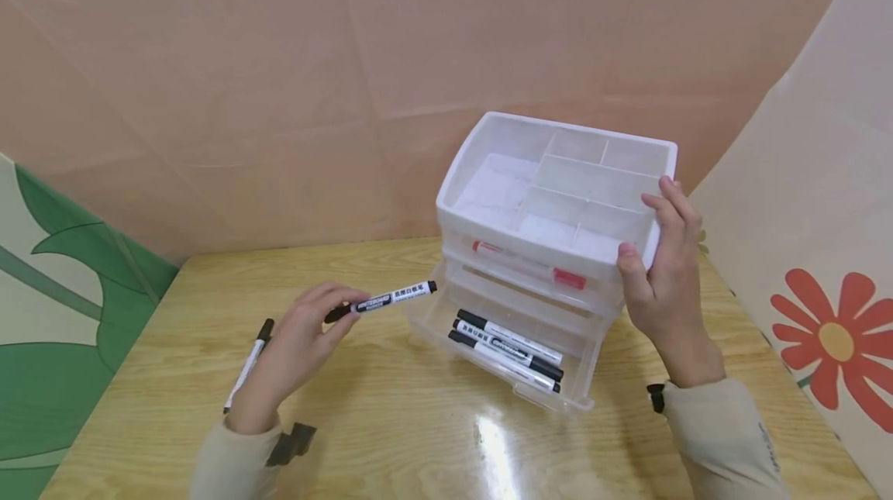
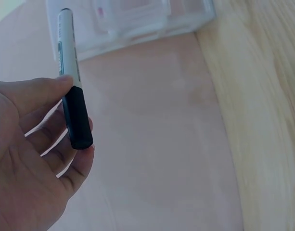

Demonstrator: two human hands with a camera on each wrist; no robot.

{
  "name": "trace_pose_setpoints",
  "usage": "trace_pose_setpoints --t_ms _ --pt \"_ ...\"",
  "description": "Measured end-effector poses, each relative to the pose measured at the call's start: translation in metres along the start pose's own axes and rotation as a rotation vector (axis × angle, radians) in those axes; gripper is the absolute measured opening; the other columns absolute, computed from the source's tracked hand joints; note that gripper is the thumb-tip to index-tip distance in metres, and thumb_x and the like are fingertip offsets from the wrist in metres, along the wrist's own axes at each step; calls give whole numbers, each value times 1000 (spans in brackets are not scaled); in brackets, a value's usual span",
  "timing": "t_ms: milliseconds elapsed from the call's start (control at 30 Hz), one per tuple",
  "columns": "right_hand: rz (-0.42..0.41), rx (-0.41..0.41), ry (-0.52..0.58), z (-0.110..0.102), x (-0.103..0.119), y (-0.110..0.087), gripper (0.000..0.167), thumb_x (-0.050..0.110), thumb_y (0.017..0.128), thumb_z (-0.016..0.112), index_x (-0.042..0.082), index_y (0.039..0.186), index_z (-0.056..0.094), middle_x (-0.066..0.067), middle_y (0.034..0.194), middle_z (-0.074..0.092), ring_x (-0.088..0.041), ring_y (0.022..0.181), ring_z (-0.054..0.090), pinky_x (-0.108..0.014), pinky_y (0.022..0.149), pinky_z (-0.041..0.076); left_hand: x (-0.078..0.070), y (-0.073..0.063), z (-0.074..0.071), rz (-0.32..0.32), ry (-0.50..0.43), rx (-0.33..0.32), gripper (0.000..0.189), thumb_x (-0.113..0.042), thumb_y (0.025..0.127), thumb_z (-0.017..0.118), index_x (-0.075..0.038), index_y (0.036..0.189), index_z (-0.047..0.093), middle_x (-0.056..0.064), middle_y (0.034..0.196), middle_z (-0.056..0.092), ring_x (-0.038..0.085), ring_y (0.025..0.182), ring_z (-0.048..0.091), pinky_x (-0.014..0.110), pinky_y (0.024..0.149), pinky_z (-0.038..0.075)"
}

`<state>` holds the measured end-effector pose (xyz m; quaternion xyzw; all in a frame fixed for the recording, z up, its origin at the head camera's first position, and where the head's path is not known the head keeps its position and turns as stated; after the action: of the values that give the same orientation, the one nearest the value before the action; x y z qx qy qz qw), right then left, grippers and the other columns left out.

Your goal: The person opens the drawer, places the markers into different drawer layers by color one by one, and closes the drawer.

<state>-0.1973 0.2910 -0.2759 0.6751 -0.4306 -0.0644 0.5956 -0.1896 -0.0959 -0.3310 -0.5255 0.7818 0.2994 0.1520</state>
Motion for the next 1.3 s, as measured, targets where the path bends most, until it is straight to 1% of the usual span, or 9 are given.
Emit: trace_pose_setpoints --t_ms 67,233,433,633,767,900,1100,1300 --pt "0 -3 2 0 0 0 77 53 97 46 -17 129 43 -33 145 36 -25 143 34 -24 116 26 -3 2 1 16 -5 3 24 -9 91 71 -15 114 72 -2 111 70 18 106 62 41 92 53" --pt "9 9 -1 0 -2 0 77 52 97 47 -16 131 42 -32 147 35 -30 143 33 -26 116 26 -11 6 4 49 -11 15 23 -9 92 69 -13 114 71 -1 109 70 19 104 62 41 93 51" --pt "18 28 -10 -1 -9 -3 74 50 97 47 -14 133 42 -28 150 34 -25 144 32 -29 115 27 -18 11 10 70 -33 20 22 -8 92 68 -12 114 71 -1 108 69 20 103 60 41 93 49" --pt "8 23 -5 -1 -17 -5 77 54 95 48 -13 133 43 -23 151 35 -23 144 32 -23 115 28 -27 16 17 112 -30 32 21 -8 92 68 -12 113 71 0 110 70 21 106 61 44 99 48" --pt "0 20 3 -1 -19 -5 80 56 94 49 -13 133 44 -21 151 36 -24 144 32 -23 116 27 -32 20 20 128 -36 44 22 -7 92 68 -12 113 71 1 110 70 21 103 61 44 97 49" --pt "4 18 2 -1 -19 -4 79 56 94 49 -13 133 44 -22 151 36 -25 145 32 -25 117 27 -37 23 24 144 -42 51 23 -6 92 69 -11 113 72 2 109 70 21 101 61 43 94 49" --pt "12 5 9 -1 -18 -4 78 55 94 49 -14 131 44 -26 149 36 -27 144 33 -29 117 26 -45 27 31 197 -53 56 23 -6 91 70 -10 113 72 2 108 70 20 101 61 40 92 50" --pt "6 1 13 -1 -17 -4 79 55 94 49 -14 131 45 -26 149 37 -26 144 33 -29 119 26 -52 30 39 209 -77 96 24 -8 92 69 -11 116 71 2 111 70 20 104 61 41 97 49"
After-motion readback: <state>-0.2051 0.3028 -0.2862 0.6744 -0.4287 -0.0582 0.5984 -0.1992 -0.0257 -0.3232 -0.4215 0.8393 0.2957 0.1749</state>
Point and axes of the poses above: each hand's wrist, its own y-axis towards the middle knuckle, its own z-axis out of the palm, x = y × z, the point moved 8 cm from there along y, towards the middle knuckle
